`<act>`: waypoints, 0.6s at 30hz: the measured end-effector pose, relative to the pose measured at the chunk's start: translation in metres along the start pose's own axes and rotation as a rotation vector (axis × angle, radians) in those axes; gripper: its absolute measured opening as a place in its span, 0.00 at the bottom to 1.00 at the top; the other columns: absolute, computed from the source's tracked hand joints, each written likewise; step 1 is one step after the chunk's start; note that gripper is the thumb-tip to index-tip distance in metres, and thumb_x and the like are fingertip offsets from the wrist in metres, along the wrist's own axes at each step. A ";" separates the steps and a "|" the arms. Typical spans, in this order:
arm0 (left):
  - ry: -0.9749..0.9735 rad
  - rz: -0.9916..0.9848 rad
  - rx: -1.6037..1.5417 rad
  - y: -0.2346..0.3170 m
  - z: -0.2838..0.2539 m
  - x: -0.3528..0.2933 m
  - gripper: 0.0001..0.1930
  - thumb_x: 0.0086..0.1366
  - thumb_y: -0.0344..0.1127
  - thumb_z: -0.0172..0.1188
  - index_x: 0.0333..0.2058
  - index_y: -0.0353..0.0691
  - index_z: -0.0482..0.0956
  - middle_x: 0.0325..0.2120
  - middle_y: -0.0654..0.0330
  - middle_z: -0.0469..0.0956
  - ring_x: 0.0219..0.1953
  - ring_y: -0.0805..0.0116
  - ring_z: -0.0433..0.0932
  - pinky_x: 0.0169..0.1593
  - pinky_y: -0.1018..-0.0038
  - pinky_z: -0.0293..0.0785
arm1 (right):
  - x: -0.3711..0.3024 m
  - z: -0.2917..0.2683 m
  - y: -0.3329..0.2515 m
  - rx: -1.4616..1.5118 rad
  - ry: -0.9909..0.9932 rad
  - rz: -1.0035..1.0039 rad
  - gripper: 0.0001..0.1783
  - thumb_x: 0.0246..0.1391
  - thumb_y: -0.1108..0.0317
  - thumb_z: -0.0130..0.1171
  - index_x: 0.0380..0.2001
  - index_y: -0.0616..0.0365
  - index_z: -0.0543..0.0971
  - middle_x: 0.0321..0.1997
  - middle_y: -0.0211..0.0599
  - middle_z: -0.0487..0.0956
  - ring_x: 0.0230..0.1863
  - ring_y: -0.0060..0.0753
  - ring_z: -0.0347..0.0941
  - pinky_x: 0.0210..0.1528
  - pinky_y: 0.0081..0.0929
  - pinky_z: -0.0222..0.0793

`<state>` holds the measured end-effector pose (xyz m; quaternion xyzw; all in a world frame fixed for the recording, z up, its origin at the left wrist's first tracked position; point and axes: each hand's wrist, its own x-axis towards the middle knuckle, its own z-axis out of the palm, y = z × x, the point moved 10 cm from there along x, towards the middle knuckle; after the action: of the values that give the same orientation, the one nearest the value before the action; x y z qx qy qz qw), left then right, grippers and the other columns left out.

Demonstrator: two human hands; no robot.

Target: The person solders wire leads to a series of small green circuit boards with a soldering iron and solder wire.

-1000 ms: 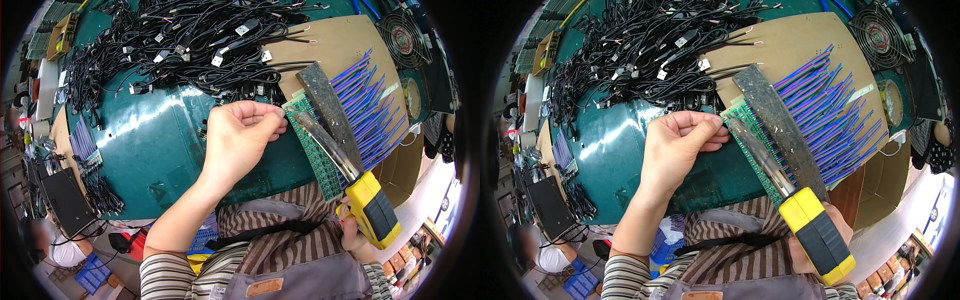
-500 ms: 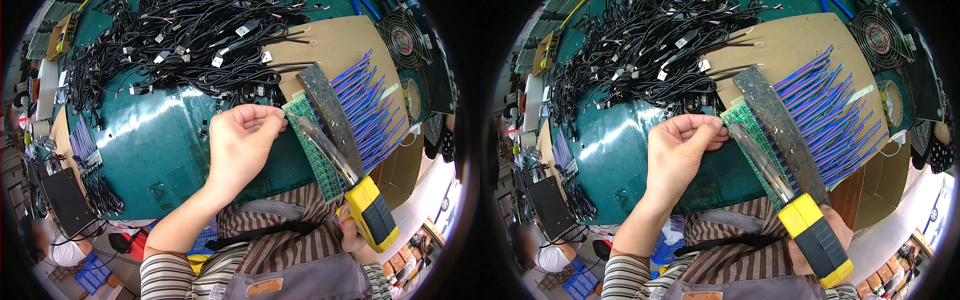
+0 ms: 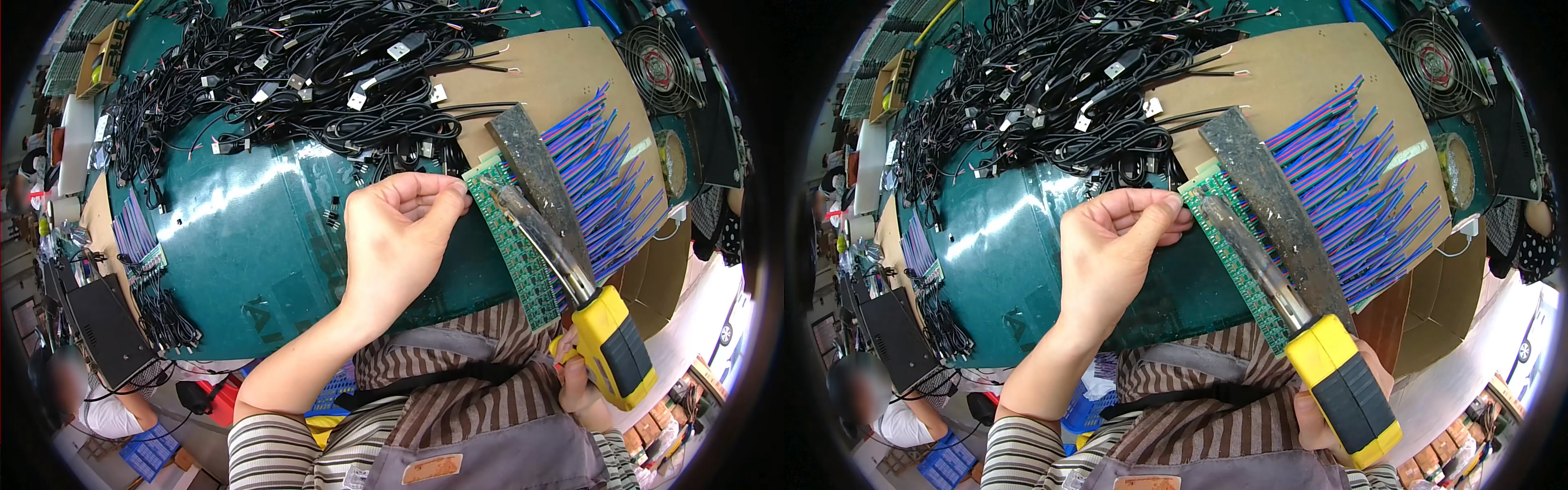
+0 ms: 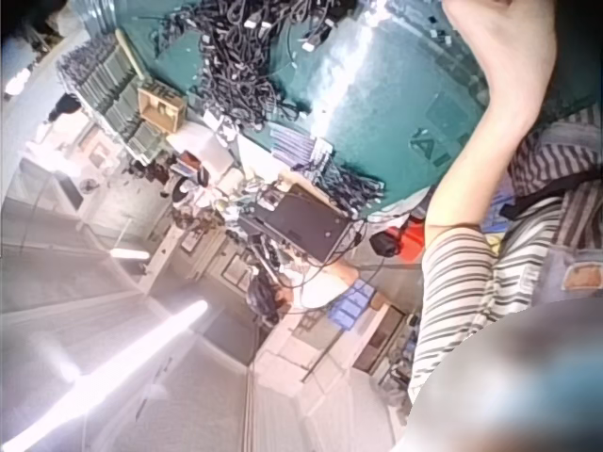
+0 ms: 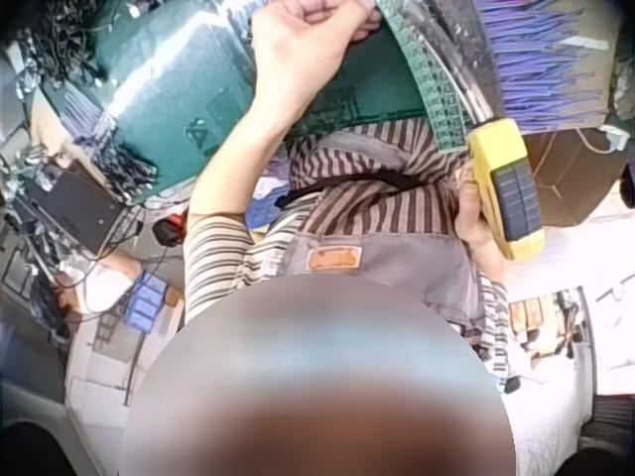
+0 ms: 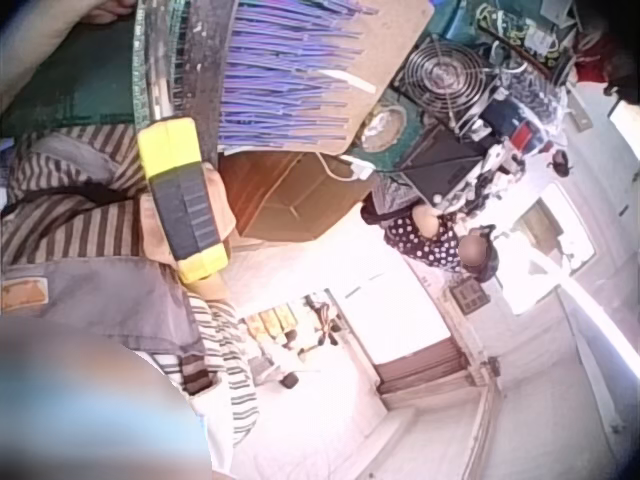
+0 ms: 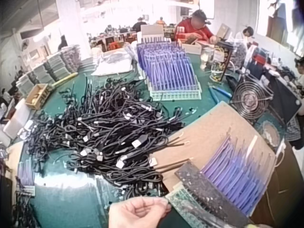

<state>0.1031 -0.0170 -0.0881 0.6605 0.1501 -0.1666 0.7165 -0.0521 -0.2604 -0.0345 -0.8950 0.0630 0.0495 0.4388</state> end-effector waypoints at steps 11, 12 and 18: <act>0.060 -0.001 -0.058 -0.002 -0.002 -0.001 0.09 0.62 0.29 0.64 0.35 0.25 0.83 0.29 0.56 0.84 0.32 0.77 0.82 0.40 0.81 0.79 | -0.010 0.000 0.008 -0.006 -0.009 -0.031 0.18 0.39 0.63 0.63 0.32 0.66 0.81 0.31 0.50 0.78 0.30 0.50 0.78 0.39 0.37 0.75; 0.061 -0.001 -0.058 -0.002 -0.003 -0.001 0.09 0.62 0.29 0.64 0.35 0.25 0.83 0.29 0.56 0.84 0.32 0.77 0.82 0.40 0.81 0.79 | -0.011 0.001 0.008 -0.004 -0.010 -0.032 0.18 0.39 0.63 0.63 0.32 0.66 0.81 0.31 0.50 0.78 0.30 0.50 0.78 0.39 0.37 0.75; 0.013 0.004 0.012 0.000 -0.001 0.000 0.10 0.66 0.30 0.62 0.38 0.26 0.82 0.32 0.52 0.84 0.35 0.69 0.84 0.42 0.76 0.81 | -0.007 -0.003 0.005 0.060 -0.016 0.080 0.18 0.45 0.58 0.61 0.35 0.61 0.81 0.34 0.45 0.77 0.34 0.46 0.78 0.41 0.34 0.74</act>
<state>0.1032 -0.0164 -0.0878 0.6660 0.1526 -0.1616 0.7121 -0.0597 -0.2655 -0.0355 -0.8778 0.0964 0.0724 0.4637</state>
